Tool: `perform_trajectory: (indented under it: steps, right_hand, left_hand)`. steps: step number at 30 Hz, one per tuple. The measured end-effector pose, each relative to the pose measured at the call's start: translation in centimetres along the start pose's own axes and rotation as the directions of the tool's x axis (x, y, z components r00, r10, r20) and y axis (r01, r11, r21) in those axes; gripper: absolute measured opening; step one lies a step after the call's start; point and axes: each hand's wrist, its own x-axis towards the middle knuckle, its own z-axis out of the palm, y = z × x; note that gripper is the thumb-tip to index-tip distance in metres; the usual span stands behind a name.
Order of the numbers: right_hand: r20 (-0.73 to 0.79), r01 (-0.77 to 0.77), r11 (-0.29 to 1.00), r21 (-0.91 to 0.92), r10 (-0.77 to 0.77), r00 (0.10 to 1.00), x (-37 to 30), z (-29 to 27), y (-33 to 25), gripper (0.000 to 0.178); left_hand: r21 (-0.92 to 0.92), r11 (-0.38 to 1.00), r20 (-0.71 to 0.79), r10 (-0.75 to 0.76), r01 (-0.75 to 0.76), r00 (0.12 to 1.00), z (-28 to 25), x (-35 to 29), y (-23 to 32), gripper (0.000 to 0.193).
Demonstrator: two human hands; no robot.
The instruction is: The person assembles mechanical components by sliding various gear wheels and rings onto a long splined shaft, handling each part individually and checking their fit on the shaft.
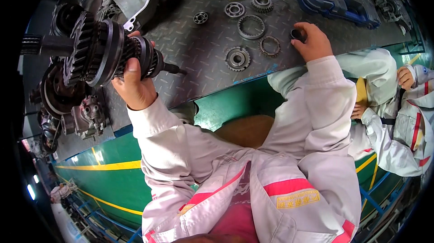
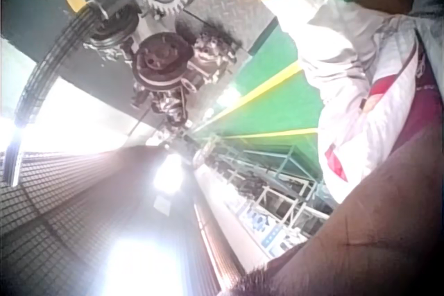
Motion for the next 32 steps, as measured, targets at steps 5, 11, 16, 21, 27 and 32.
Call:
perform_trajectory:
  steps: [5,11,16,21,27,32]
  right_hand:
    - [-0.001,-0.004,1.000,-0.020,0.004,1.000,-0.07,-0.19,-0.10,0.044]
    - [0.008,-0.008,0.999,-0.033,0.008,1.000,0.03,-0.25,-0.06,0.041]
    - [0.016,-0.046,0.998,-0.049,0.047,0.999,-0.02,-0.45,-0.22,0.040]
    - [0.009,-0.042,0.997,-0.063,0.043,0.999,0.09,-0.50,0.01,0.039]
    - [0.009,-0.065,0.995,-0.082,0.066,0.998,0.18,-0.44,0.23,0.040]
    - [0.012,-0.065,0.995,-0.081,0.066,0.998,0.32,-0.24,-0.05,0.041]
  left_hand:
    - [0.048,0.997,0.020,0.058,-0.059,0.998,-0.27,-0.05,-0.40,0.063]
    - [0.047,0.996,0.027,0.072,-0.073,0.997,-0.12,-0.01,-0.35,0.063]
    - [0.030,0.999,0.016,0.044,-0.045,0.999,0.20,-0.09,-0.03,0.064]
    - [0.039,0.999,0.003,0.033,-0.033,0.999,0.22,-0.10,0.11,0.065]
    - [0.038,0.999,-0.004,0.008,-0.008,1.000,0.10,-0.19,-0.03,0.068]
    - [0.030,0.999,-0.026,0.019,-0.018,0.999,0.03,-0.21,0.21,0.068]
